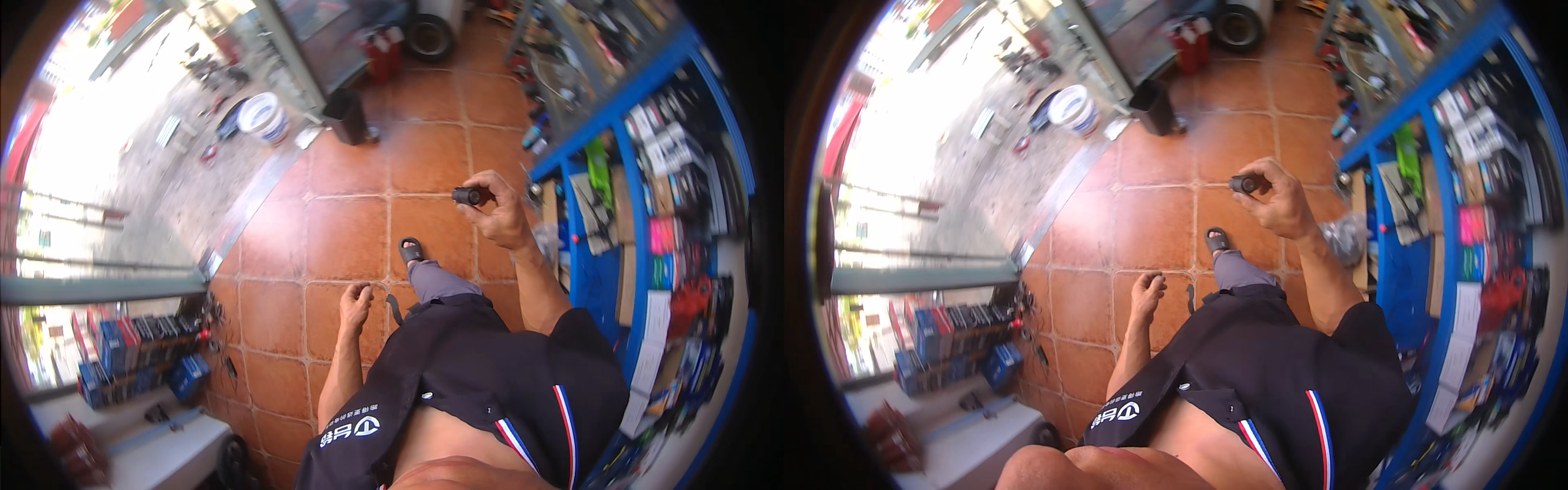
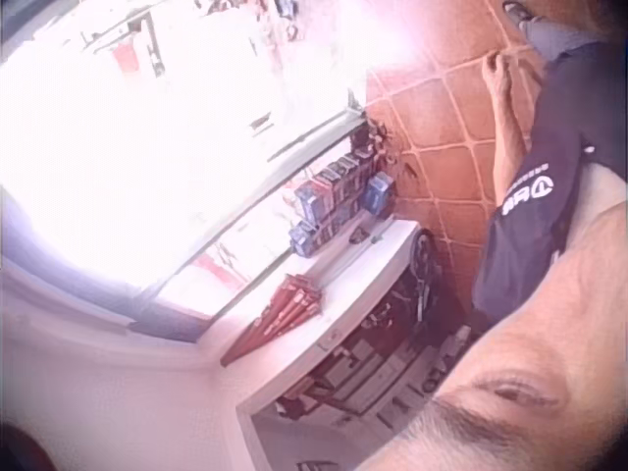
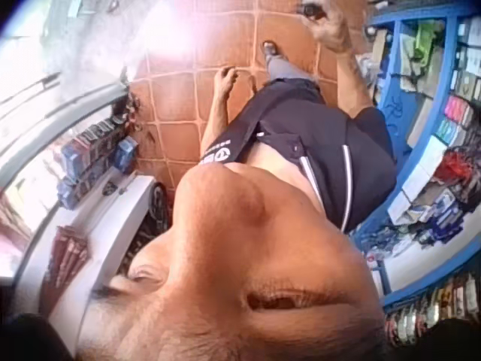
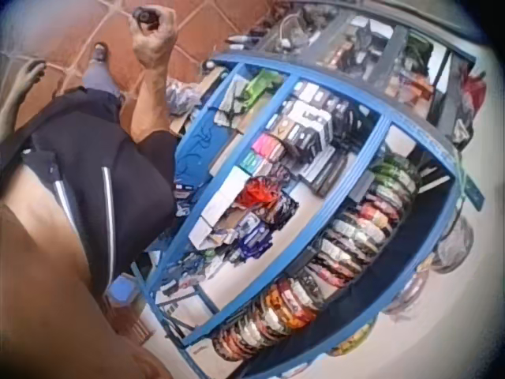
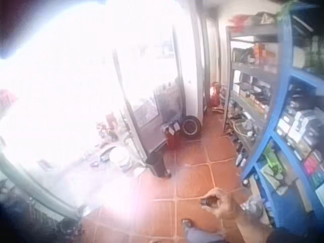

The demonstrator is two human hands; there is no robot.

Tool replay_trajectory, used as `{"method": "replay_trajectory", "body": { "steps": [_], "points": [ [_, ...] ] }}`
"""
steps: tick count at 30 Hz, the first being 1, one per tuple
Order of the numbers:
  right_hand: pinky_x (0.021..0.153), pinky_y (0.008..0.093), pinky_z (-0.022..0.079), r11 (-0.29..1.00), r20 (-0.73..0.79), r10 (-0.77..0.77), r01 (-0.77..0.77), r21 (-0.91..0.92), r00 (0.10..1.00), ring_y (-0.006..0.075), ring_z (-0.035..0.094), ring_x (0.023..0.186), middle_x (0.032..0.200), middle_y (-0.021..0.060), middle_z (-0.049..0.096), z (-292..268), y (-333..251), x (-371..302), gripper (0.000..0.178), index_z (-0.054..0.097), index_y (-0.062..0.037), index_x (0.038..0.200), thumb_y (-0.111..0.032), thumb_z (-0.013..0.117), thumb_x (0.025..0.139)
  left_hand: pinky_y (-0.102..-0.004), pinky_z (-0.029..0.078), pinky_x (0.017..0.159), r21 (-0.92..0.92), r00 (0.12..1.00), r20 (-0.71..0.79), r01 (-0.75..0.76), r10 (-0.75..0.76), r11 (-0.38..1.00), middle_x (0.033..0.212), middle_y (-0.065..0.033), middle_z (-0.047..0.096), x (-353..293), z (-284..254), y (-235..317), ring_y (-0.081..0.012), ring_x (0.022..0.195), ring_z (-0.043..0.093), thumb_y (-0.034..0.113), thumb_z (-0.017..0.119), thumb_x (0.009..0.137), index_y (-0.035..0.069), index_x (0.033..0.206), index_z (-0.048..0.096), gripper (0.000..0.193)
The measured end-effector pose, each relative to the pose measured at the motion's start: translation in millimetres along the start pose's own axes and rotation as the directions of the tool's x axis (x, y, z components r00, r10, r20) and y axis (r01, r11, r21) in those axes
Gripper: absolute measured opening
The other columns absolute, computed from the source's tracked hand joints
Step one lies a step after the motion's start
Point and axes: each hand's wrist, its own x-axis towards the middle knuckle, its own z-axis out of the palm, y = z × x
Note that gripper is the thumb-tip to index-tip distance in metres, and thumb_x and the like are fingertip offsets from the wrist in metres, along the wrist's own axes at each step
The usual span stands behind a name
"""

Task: The person sits on a stool and works on the exposed wiring harness under the handlebars of an electric scooter. They manipulate and connect wires, then briefly test the throttle and brake levers before returning to the wiring.

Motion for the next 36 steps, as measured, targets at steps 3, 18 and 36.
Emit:
{"method": "replay_trajectory", "body": {
  "steps": [3,18,36],
  "points": [
    [0.064,0.0213,0.046,0.989,0.14,-0.022,0.001,0.149,0.99,0.0071,0.056,0.073,0.088,0.0001,0.061,82,20,73,0.029,0.063,-0.0079,0.099,-0.001,0.078,0.075,-0.0235,0.044,0.055,-0.135,0.969,-0.166,0.164,-0.185,0.977,0.079,-0.0032,0.062,1,-67,-51,-0.0115,0.064,0.057,0.013,0.062,0.091,0.001,0.102,0.063,0.017],
    [0.061,0.0245,0.049,0.925,0.718,-0.236,-0.075,0.372,0.654,0.0081,0.057,0.068,0.084,0.002,0.063,541,-11,381,0.037,0.063,-0.0035,0.106,-0.013,0.081,0.075,-0.0389,0.052,0.065,-0.325,0.803,-0.389,0.34,-0.452,0.882,0.074,-0.008,0.066,54,-246,-91,-0.0239,0.069,0.065,0.022,0.061,0.088,0.004,0.082,0.069,0.021],
    [0.071,0.0316,0.053,0.88,0.554,0.434,-0.466,-0.093,0.711,0.0142,0.064,0.079,0.088,0.0086,0.067,808,123,540,0.034,0.061,-0.0006,0.101,-0.015,0.079,0.075,-0.041,0.052,0.073,-0.306,0.657,-0.635,0.268,-0.406,0.914,0.084,-0.0116,0.068,339,-771,121,-0.028,0.077,0.067,0.024,0.061,0.087,0.008,0.09,0.071,0.019]
  ]
}}
